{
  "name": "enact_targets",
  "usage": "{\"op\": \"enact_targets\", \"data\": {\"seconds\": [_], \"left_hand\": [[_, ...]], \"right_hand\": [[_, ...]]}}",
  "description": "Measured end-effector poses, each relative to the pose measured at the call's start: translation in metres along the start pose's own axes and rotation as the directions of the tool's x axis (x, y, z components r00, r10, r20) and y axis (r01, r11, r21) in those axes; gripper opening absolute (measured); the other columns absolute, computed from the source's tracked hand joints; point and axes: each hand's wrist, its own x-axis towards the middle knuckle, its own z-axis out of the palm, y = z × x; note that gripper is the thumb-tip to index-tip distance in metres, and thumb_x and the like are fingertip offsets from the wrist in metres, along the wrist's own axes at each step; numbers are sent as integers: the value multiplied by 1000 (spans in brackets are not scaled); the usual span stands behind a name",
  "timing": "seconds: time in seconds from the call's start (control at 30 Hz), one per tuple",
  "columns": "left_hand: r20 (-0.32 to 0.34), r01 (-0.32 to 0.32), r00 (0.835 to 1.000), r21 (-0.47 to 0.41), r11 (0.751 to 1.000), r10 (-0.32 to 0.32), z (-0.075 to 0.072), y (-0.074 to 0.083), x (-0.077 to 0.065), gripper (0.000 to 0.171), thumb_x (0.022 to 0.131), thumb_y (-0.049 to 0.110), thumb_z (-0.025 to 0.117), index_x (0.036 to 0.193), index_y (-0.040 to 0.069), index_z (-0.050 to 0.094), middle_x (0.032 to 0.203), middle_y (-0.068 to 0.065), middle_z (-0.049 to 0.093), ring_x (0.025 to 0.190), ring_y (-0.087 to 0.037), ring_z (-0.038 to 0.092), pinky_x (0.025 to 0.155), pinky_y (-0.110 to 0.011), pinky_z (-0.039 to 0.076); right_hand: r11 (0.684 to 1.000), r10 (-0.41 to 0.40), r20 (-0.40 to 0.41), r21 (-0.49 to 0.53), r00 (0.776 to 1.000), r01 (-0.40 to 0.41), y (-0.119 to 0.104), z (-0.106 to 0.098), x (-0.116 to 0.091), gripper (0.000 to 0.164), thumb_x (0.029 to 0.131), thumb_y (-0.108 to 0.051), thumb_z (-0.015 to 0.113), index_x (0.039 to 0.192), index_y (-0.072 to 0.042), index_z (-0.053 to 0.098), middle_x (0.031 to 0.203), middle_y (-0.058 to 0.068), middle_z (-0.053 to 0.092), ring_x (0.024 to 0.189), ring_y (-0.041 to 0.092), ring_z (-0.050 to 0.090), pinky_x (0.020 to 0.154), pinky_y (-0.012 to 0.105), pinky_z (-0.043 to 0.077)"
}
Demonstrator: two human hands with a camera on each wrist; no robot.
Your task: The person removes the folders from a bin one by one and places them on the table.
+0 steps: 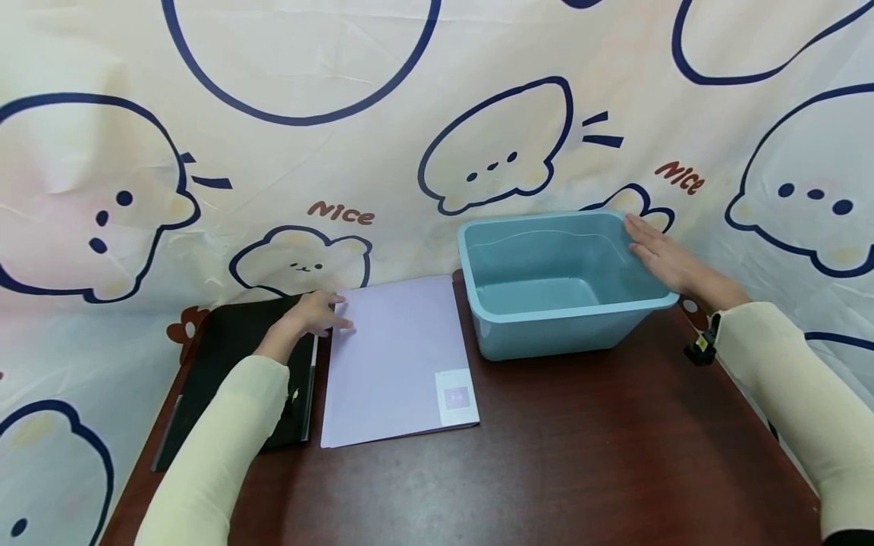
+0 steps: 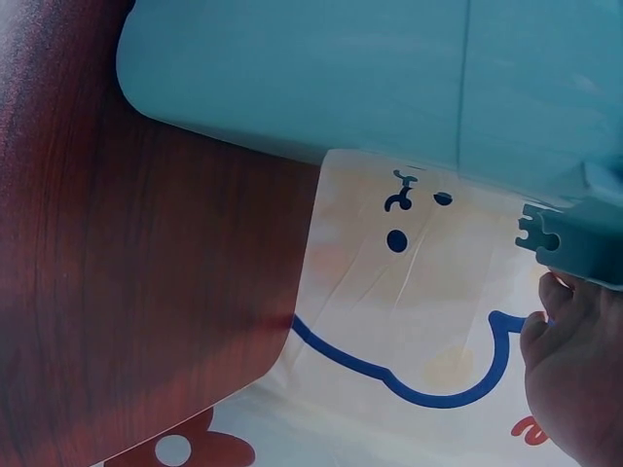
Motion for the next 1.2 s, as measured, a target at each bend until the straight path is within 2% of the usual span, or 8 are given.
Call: {"op": "enact_targets", "data": {"seconds": [0.1,0.27,0.4,0.6,0.83,0.97,1.1,1.2], "left_hand": [[-15,0,1000,54,999,1,-4,3,-5,69,102,17,73,158,-7,41,157,-37,43,129,-49,60,105,-53,55],[-79,-43,995,174,984,57,-14,8,-18,65,104,26,68,154,-9,46,147,-35,55,128,-49,60,109,-61,49],[-125,-66,988,221,973,95,-28,16,-30,65,105,29,66,154,-10,46,147,-36,54,130,-53,56,111,-65,45],[-193,-52,975,293,955,112,-49,28,-44,74,103,35,66,159,-5,40,157,-37,42,139,-55,45,116,-71,36],[-201,-39,973,331,943,111,-67,32,-60,75,103,37,66,159,-5,39,155,-37,44,140,-57,44,115,-73,35],[-222,-49,966,334,941,129,-77,36,-70,76,102,36,67,160,-4,37,155,-38,44,141,-57,44,114,-75,34],[-274,-68,946,357,931,174,-88,38,-78,80,102,37,68,163,-2,33,159,-37,37,145,-58,37,116,-76,31],[-309,-67,929,401,914,204,-97,41,-82,87,101,42,67,165,-2,26,163,-38,29,149,-59,28,119,-74,26]], "right_hand": [[1000,-8,-2,-3,1000,8,0,1,3,65,117,-35,23,169,-4,-1,177,20,-6,162,46,-3,125,73,6],[1000,-25,-7,-6,1000,24,0,0,6,64,117,-32,25,168,-2,0,176,22,-5,162,47,-3,126,71,5],[999,-32,-6,-20,999,32,0,-3,7,64,117,-29,27,167,1,0,175,24,-4,161,47,-3,128,67,4],[997,-30,19,-71,999,31,-1,-8,4,65,117,-28,27,166,4,0,175,26,-4,161,47,-4,128,65,4],[990,-67,41,-123,997,71,3,-12,6,66,116,-28,32,165,9,5,173,30,1,161,49,-1,130,62,4],[987,-37,72,-155,997,47,-3,-20,9,70,115,-31,39,164,10,10,172,32,7,159,53,6,127,67,10],[985,4,77,-171,997,10,-15,-30,14,75,113,-38,44,162,13,17,169,36,14,155,59,14,122,74,16],[984,25,69,-179,997,-12,-24,-37,17,80,112,-47,42,163,10,18,170,35,14,155,59,14,119,77,17]]}}
